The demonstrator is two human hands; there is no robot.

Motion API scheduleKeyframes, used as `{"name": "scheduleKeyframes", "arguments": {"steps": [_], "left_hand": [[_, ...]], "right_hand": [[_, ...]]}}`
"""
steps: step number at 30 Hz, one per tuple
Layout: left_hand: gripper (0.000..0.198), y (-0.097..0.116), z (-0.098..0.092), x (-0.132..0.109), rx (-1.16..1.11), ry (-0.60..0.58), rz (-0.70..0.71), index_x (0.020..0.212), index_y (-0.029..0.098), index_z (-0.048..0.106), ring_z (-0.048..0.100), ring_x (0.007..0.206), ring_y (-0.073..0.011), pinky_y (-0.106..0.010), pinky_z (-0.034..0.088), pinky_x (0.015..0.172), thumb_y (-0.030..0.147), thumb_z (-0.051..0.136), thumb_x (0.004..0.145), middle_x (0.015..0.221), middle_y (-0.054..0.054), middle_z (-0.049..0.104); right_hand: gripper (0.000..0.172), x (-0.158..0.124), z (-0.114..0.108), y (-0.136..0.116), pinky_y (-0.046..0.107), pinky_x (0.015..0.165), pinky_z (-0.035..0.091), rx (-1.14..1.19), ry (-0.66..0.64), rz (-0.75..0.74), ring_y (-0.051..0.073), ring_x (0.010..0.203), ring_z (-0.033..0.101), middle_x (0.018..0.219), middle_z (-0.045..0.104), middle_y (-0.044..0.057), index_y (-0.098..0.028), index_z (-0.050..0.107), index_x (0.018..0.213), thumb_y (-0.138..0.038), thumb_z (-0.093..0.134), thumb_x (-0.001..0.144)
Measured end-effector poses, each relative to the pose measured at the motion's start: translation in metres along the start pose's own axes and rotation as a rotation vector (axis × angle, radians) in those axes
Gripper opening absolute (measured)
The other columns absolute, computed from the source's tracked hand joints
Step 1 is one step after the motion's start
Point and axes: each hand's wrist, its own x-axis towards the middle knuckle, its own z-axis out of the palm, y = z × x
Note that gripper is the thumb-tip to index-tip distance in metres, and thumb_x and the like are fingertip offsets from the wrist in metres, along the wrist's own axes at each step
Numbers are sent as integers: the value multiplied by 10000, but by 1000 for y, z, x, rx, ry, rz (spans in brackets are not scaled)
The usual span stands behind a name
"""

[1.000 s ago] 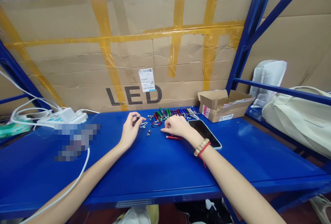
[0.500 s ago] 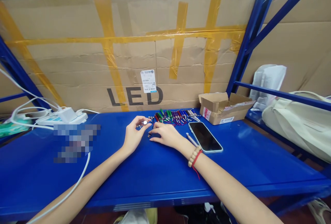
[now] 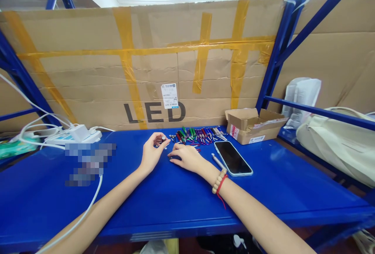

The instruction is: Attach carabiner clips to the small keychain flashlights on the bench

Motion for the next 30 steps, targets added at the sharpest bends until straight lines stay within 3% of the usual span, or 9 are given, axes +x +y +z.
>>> {"name": "scheduleKeyframes", "arguments": {"steps": [6,10,16,22,30], "left_hand": [[206,0,-18,16,32,202,37,855,176,627,571,790,-142,-239,430,677,336,630,726,880,-42,636],[295,-6,-27,24,0,325,-21,886,160,627,556,727,-124,-230,437,647,414,607,736,874,-48,600],[364,-5,-23,21,-63,273,-135,903,152,631,499,571,-84,-216,424,564,477,563,752,827,-33,595],[376,-1,-25,20,-9,234,-106,877,168,661,516,649,-121,-223,420,604,495,495,796,775,-33,604],[356,-2,-36,27,37,350,-98,876,185,668,444,615,-112,-228,373,594,476,471,816,746,-12,546]], "right_hand": [[150,1,-4,0,211,639,416,54,-4,79,119,722,604,865,660,22,-204,681,885,-307,609,804],[122,0,-7,-1,203,601,394,72,4,97,108,685,595,839,671,5,-199,671,784,-318,651,767],[88,0,-11,-2,196,561,358,45,12,101,99,669,592,817,674,-15,-220,680,752,-300,651,770],[73,-1,-14,-1,202,583,355,-15,13,126,122,737,611,833,687,-11,-227,685,772,-287,643,780],[183,-4,-25,9,201,568,366,-81,321,242,104,735,610,919,667,-1,-229,672,835,-321,517,866]]}}
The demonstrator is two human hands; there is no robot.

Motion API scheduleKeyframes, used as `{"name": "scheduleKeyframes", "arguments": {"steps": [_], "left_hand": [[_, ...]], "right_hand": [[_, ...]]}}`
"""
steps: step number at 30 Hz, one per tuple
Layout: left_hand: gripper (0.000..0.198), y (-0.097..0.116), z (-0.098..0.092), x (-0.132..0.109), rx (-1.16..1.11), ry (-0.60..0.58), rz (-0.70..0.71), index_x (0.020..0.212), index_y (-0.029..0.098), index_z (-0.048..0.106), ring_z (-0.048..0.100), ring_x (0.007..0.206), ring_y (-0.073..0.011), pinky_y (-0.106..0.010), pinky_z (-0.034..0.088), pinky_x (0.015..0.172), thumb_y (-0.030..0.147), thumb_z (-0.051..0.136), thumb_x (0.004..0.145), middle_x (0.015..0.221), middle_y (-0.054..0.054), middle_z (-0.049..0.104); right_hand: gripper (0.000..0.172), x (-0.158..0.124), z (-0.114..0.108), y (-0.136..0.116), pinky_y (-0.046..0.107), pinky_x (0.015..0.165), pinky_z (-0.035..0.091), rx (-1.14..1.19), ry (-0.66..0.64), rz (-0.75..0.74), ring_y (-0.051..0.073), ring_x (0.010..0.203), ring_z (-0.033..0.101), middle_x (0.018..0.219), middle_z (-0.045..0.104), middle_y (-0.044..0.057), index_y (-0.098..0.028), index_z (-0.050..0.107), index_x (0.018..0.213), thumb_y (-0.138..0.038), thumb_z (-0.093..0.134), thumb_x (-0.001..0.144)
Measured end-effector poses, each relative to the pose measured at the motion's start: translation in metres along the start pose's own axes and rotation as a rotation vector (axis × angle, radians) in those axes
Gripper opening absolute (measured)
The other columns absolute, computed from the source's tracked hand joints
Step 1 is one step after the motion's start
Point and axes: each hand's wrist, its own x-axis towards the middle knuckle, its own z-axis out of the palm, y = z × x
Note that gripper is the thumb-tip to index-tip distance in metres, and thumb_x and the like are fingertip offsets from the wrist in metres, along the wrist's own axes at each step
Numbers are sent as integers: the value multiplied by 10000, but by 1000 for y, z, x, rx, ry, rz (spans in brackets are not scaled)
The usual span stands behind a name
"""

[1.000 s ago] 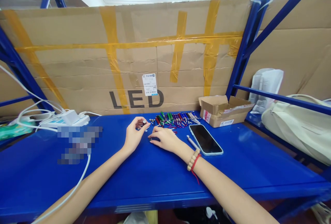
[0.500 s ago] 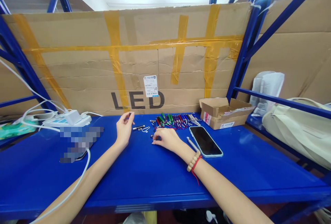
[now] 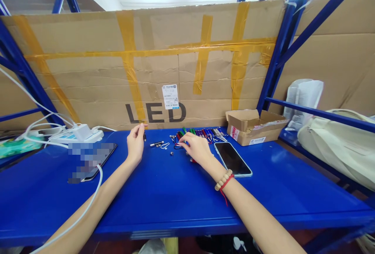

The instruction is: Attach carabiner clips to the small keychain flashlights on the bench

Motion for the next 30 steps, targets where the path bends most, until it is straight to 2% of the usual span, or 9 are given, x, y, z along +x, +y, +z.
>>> {"name": "scheduleKeyframes", "arguments": {"steps": [5,10,16,18,20,23,24,26,30], "left_hand": [[307,-3,3,0,7,17,8,839,170,660,466,651,-116,-238,385,648,452,577,748,723,-2,519],[249,-9,5,0,9,-66,61,812,177,665,521,679,-120,-246,421,690,398,640,700,756,-13,585],[215,-5,7,-2,100,-201,116,767,189,669,573,703,-138,-259,435,686,391,651,695,829,-31,659],[202,-4,5,-3,176,-236,206,750,192,658,577,719,-144,-265,427,686,389,645,708,815,-31,655],[180,-3,2,-5,280,-304,375,735,196,641,578,762,-155,-278,413,713,375,629,731,809,-31,644],[159,-1,-1,-12,404,-503,664,735,201,609,572,811,-157,-287,380,761,350,583,782,833,-30,633],[178,0,-1,-16,420,-536,713,734,199,595,569,798,-154,-283,375,749,366,574,790,823,-29,626],[220,3,1,-24,444,-530,758,737,193,565,563,777,-157,-281,368,720,401,544,809,818,-35,617],[241,7,6,-36,485,-546,805,702,195,523,556,695,-153,-270,361,666,395,503,833,765,-28,609]], "right_hand": [[210,1,-10,1,206,549,380,3,144,109,83,631,588,944,663,-3,-228,671,839,-327,489,874],[233,1,-9,2,210,553,388,4,155,106,97,628,590,923,674,12,-224,671,869,-329,463,878],[208,1,-4,2,205,556,397,28,157,68,90,592,585,875,676,1,-219,660,842,-328,483,857],[201,0,-1,-1,205,572,412,43,128,37,89,593,588,883,671,4,-215,653,837,-319,482,853],[192,-2,2,-3,205,561,418,38,89,15,87,582,587,890,664,5,-215,647,822,-313,483,844],[182,-5,8,-5,208,532,424,43,55,5,88,550,585,876,663,5,-215,638,806,-311,485,832],[181,-6,10,-5,211,524,426,51,53,3,94,546,588,870,666,8,-216,636,801,-313,485,829],[178,-6,13,-5,222,523,435,68,62,-2,110,546,593,854,673,13,-220,634,799,-316,485,826],[179,-7,15,-6,246,582,467,97,77,-2,133,594,606,848,679,21,-223,636,829,-300,475,841]]}}
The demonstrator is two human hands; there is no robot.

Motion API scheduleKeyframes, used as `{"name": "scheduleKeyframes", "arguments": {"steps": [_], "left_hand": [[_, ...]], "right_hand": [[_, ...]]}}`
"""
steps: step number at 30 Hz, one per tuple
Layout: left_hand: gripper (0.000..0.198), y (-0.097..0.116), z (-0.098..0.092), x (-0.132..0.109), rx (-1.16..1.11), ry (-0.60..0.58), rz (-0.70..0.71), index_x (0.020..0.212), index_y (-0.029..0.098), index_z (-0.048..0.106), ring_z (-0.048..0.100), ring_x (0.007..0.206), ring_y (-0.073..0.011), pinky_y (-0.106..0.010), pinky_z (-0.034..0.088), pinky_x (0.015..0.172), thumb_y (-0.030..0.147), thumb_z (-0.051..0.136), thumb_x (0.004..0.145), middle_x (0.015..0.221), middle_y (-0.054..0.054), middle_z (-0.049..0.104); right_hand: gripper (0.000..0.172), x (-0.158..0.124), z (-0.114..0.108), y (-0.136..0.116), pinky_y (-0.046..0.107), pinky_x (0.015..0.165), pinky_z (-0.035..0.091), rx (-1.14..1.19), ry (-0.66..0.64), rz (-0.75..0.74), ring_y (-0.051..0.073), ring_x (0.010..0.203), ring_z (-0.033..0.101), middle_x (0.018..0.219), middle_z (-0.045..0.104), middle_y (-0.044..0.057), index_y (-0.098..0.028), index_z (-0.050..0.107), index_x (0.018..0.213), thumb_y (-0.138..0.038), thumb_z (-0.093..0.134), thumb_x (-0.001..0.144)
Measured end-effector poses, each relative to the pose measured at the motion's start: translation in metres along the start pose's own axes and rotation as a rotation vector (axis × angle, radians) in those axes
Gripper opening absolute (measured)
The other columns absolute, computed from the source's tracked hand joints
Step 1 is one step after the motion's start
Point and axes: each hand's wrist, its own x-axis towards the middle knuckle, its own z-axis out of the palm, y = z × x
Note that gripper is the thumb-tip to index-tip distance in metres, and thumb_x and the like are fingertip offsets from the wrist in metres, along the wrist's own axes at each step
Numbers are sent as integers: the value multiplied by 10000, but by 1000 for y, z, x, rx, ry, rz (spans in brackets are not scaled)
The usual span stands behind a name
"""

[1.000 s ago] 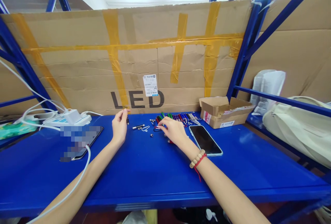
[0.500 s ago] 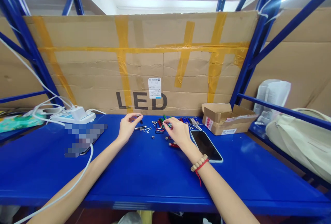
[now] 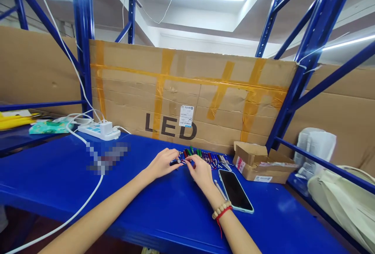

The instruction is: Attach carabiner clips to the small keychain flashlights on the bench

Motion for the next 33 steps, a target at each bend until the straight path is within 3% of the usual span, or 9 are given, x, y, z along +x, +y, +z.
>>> {"name": "scheduleKeyframes", "arguments": {"steps": [5,10,15,21,29,33], "left_hand": [[221,2,3,-4,72,-81,-115,704,214,535,542,527,-139,-235,322,539,398,502,822,599,12,593],[229,0,10,-7,58,-137,-79,731,221,562,567,520,-145,-218,311,504,416,487,823,547,14,593],[231,2,12,-8,-10,-138,-102,739,221,562,554,501,-128,-213,316,502,431,497,810,503,32,565],[278,5,8,-6,24,-252,-173,768,199,562,561,556,-124,-206,316,526,404,406,872,582,13,603],[334,4,11,-7,-81,-374,-319,770,188,614,537,586,-121,-200,309,535,508,521,791,631,9,615],[401,1,11,-8,-177,-414,-355,751,181,641,510,515,-106,-193,320,536,555,501,787,503,29,548]], "right_hand": [[183,0,-2,1,235,629,469,21,-53,-28,132,702,617,906,660,22,-223,648,834,-252,469,860],[154,2,-6,11,229,641,455,12,-185,-120,130,725,610,880,649,14,-216,657,841,-246,506,854],[168,2,-12,22,222,607,441,3,-157,-62,113,661,592,875,643,19,-204,662,832,-268,508,853],[176,2,-14,19,218,597,422,9,-167,-14,109,647,577,863,641,20,-205,676,827,-288,521,838],[162,0,-14,16,226,613,413,30,-188,-24,107,642,558,867,643,25,-201,675,821,-270,529,827],[163,0,-17,13,225,592,402,33,-193,2,108,639,558,870,645,20,-205,675,823,-283,532,827]]}}
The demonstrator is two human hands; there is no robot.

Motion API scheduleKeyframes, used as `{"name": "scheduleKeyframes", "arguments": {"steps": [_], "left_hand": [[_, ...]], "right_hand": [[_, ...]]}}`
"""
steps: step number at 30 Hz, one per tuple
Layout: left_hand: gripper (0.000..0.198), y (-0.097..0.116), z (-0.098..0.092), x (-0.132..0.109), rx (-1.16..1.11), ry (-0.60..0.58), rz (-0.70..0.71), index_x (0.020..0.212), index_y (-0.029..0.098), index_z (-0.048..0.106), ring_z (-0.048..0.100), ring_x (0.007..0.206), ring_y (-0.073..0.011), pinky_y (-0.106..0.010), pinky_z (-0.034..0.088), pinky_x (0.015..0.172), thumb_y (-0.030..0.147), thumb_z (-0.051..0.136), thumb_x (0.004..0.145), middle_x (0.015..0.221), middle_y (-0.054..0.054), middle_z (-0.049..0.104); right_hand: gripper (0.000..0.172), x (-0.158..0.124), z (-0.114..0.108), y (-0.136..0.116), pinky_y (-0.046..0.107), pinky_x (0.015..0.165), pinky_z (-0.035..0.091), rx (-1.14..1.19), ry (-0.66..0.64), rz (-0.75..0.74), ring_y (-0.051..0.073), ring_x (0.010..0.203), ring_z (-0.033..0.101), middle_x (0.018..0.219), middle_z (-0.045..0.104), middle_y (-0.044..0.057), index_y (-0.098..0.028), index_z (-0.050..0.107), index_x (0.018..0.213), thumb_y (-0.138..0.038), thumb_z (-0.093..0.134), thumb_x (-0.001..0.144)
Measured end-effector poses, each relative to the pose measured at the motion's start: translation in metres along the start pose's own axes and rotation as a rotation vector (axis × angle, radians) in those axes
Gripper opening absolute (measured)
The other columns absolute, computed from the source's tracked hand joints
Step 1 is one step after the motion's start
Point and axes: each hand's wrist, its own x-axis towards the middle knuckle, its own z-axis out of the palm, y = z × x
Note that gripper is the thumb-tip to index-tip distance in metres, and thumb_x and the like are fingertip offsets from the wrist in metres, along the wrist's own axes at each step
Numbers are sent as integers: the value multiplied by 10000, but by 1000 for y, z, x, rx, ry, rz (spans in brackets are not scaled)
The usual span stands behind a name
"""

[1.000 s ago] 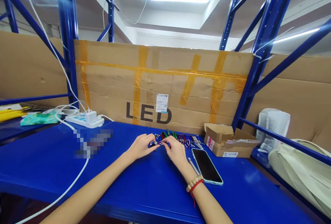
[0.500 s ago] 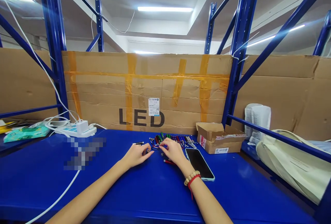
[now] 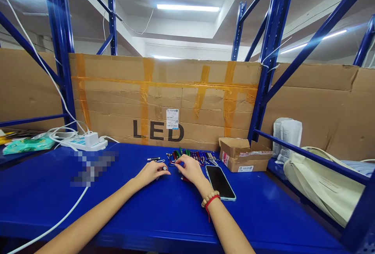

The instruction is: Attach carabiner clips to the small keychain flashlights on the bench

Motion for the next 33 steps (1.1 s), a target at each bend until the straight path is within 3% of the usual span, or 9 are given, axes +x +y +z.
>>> {"name": "scheduleKeyframes", "arguments": {"steps": [6,11,22,33], "left_hand": [[527,-1,1,2,136,71,46,619,164,610,438,478,-89,-202,249,496,625,423,790,467,25,501],[561,-1,7,4,253,61,148,609,154,631,403,451,-80,-223,221,486,596,370,835,459,10,508],[511,4,1,3,266,-3,130,675,174,649,574,578,-123,-220,315,542,524,339,881,616,-18,654],[539,8,1,0,218,-4,136,660,173,606,607,640,-157,-249,346,587,513,266,903,663,-29,666]], "right_hand": [[151,0,-2,-1,219,596,412,25,-13,7,105,633,565,875,645,15,-205,672,808,-265,534,821],[132,1,-4,2,217,595,409,-5,-20,5,120,668,577,848,647,19,-204,673,808,-240,546,811],[138,3,-2,19,228,635,416,-24,-2,5,124,707,583,845,643,26,-195,674,826,-248,548,812],[133,3,6,18,238,653,431,-12,-72,2,133,716,595,852,665,27,-192,675,807,-250,556,795]]}}
